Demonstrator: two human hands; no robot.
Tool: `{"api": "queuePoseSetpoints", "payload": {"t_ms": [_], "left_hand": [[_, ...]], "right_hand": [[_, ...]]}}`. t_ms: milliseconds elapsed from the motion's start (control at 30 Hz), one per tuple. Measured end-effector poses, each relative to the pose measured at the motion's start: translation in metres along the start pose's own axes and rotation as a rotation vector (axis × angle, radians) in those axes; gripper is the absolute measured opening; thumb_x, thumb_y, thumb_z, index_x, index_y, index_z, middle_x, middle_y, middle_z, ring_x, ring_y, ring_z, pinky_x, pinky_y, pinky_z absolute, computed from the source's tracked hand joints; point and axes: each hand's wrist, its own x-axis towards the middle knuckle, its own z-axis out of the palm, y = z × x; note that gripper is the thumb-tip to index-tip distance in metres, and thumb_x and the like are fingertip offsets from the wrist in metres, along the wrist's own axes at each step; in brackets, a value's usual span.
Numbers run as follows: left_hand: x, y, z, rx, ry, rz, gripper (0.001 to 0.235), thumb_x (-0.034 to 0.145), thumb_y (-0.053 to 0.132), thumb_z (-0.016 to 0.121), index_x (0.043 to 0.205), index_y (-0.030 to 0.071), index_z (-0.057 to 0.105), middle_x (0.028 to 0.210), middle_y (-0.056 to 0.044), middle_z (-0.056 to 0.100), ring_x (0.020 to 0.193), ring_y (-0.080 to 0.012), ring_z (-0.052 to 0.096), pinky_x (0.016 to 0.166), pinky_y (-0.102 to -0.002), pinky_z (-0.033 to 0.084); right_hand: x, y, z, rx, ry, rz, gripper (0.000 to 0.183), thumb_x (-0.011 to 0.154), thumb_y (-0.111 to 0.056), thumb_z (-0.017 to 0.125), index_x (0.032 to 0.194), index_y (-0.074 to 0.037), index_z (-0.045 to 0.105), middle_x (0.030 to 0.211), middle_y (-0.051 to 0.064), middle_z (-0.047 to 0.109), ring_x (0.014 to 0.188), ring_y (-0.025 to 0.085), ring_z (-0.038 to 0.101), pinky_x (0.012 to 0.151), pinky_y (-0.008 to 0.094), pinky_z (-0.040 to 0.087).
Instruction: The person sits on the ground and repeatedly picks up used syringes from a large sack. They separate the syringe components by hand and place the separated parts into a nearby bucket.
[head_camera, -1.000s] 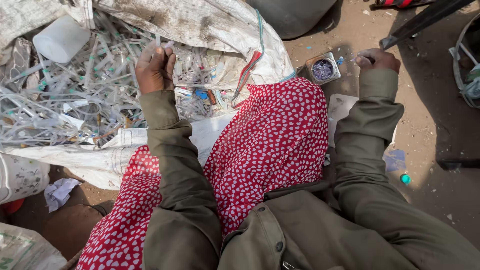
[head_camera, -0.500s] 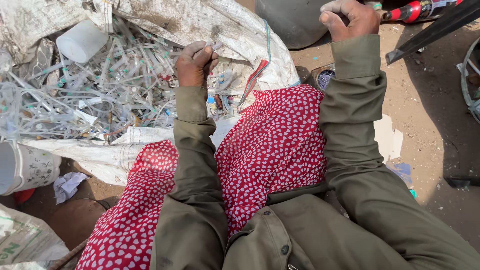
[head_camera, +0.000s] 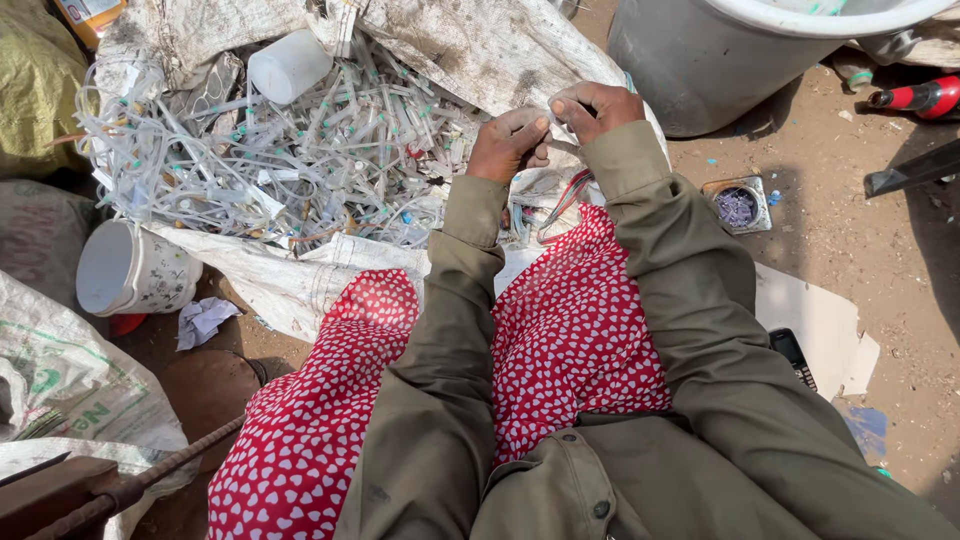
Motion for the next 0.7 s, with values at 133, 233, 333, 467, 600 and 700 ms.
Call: {"api": "queuePoseSetpoints", "payload": {"t_ms": [133,233,333,467,600,700], "left_hand": [[-0.005,-0.004,0.011,0.102,-0.107,-0.022,0.034,0.101,0.036,0.065,0.107,0.003,0.069,0.077,0.002,0.056,0.061,-0.0075,0.052,0.054,-0.026,0.047],[-0.007,0.002,0.014,0.26,-0.125,0.014,0.04,0.103,0.042,0.059,0.1,0.004,0.07,0.071,0.004,0.051,0.057,-0.0067,0.043,0.049,-0.025,0.037],[-0.006,0.008,0.02,0.444,-0.102,0.114,0.044,0.105,0.044,0.056,0.095,0.004,0.071,0.071,0.005,0.054,0.059,-0.006,0.042,0.051,-0.026,0.034],[-0.005,0.007,0.027,0.593,-0.179,0.196,0.046,0.111,0.042,0.055,0.091,0.002,0.065,0.071,0.004,0.052,0.064,-0.0065,0.043,0.057,-0.026,0.038],[-0.026,0.017,0.015,0.47,-0.186,-0.07,0.039,0.107,0.038,0.056,0.098,0.004,0.072,0.068,0.004,0.048,0.058,-0.0076,0.038,0.052,-0.027,0.031],[-0.03,0.033,0.0,0.286,-0.16,-0.02,0.04,0.11,0.039,0.056,0.098,0.002,0.065,0.075,-0.001,0.06,0.062,-0.0115,0.056,0.059,-0.028,0.049]], "right_hand": [[-0.003,0.015,-0.007,-0.001,0.0,0.116,0.026,0.099,-0.029,0.079,0.103,-0.004,0.079,0.084,0.009,0.075,0.073,0.013,0.065,0.067,0.033,0.053],[-0.004,0.023,-0.011,0.01,0.031,0.161,0.028,0.1,-0.03,0.079,0.1,-0.002,0.078,0.077,0.008,0.071,0.069,0.011,0.061,0.064,0.033,0.05],[-0.005,0.028,-0.005,0.058,0.076,0.17,0.029,0.101,-0.031,0.078,0.099,-0.002,0.078,0.075,0.006,0.069,0.068,0.01,0.059,0.063,0.033,0.05],[-0.01,0.036,-0.01,0.11,0.122,0.046,0.03,0.107,-0.028,0.075,0.099,0.0,0.075,0.081,0.004,0.072,0.074,0.011,0.065,0.068,0.033,0.054],[-0.025,0.049,-0.074,-0.089,0.4,0.095,0.027,0.108,-0.022,0.062,0.099,0.001,0.072,0.083,0.005,0.071,0.071,0.014,0.066,0.066,0.033,0.053],[-0.06,0.078,-0.163,-0.247,0.375,0.147,0.023,0.105,-0.017,0.063,0.099,0.003,0.072,0.086,0.009,0.072,0.074,0.018,0.066,0.07,0.035,0.053]]}}
